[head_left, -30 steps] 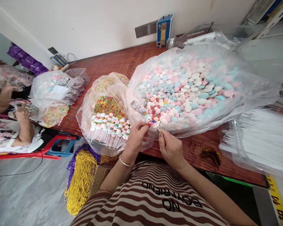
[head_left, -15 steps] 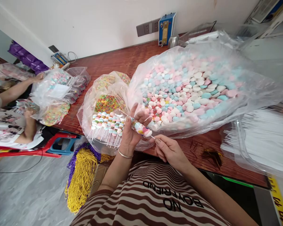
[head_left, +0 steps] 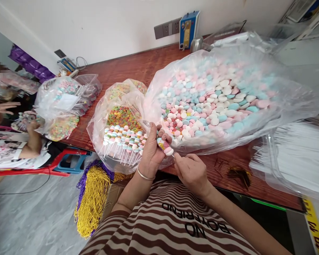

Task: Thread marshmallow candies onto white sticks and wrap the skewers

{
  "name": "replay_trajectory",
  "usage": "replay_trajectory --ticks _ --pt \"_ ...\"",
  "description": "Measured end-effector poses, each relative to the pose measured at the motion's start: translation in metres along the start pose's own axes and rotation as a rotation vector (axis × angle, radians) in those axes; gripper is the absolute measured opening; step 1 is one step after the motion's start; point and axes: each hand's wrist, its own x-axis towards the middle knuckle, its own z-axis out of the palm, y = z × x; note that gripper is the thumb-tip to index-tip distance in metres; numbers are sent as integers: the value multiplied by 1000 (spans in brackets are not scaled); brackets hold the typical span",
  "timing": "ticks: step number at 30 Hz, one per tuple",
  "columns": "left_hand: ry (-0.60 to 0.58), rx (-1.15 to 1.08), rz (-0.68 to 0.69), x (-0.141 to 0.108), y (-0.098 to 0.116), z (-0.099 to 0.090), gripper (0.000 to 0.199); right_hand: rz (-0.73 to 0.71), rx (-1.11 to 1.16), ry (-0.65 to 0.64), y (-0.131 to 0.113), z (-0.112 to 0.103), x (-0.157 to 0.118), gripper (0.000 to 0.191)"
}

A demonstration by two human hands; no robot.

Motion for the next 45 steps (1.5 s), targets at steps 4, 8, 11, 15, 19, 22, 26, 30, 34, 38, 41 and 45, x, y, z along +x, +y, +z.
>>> replay_trajectory --ticks 4,8,11,15,19,22,26,30,34,38,41,45 --pt "41 7 -9 3 -1 -1 35 -105 -146 5 6 4 -2 28" --pt "48 50 40 4 -8 -3 38 60 11 -43 2 3 4 26" --pt "17 47 97 2 -15 -5 33 318 301 -68 -7 2 10 27" --pt "-117 91 137 0 -24 -14 34 777 1114 -167 -15 3 20 32" --pt "-283 216 95 -2 -35 -26 44 931 1612 -195 -13 8 30 35" --pt "-287 265 74 -4 -39 -30 53 896 1479 -111 -10 10 30 38" --pt "-230 397 125 -5 -32 -33 63 790 1126 -33 -4 7 23 37" --pt "-81 744 355 -9 -21 -38 43 695 772 55 0 0 20 31" --pt "-78 986 512 -18 -18 -37 26 578 506 95 -4 -7 24 26" --pt "-70 959 428 -19 -17 -35 24 522 418 94 -9 -7 26 25" --pt "-80 894 304 -14 -17 -39 28 506 405 91 -9 -5 24 24" --pt "-85 801 199 -10 -17 -39 29 496 403 82 -9 -3 20 21"
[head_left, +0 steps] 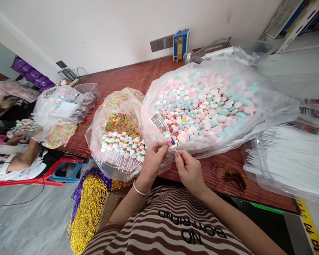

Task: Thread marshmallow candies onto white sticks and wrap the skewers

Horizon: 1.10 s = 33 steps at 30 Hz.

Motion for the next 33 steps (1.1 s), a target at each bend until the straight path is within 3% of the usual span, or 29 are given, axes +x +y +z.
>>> replay_trajectory --ticks 12,18,23,28,33 --pt "-64 -176 -107 3 5 3 29 142 241 -50 4 3 -3 26" --pt "-113 -40 -43 -5 -2 9 23 231 348 -46 8 5 -5 30" --pt "-197 27 -21 -3 0 -4 35 320 561 -71 6 1 -3 32" --pt "-153 -389 104 11 12 -5 54 315 578 -181 1 -1 -3 33" --pt "-120 -703 83 17 26 12 24 30 151 -142 0 -1 -7 24"
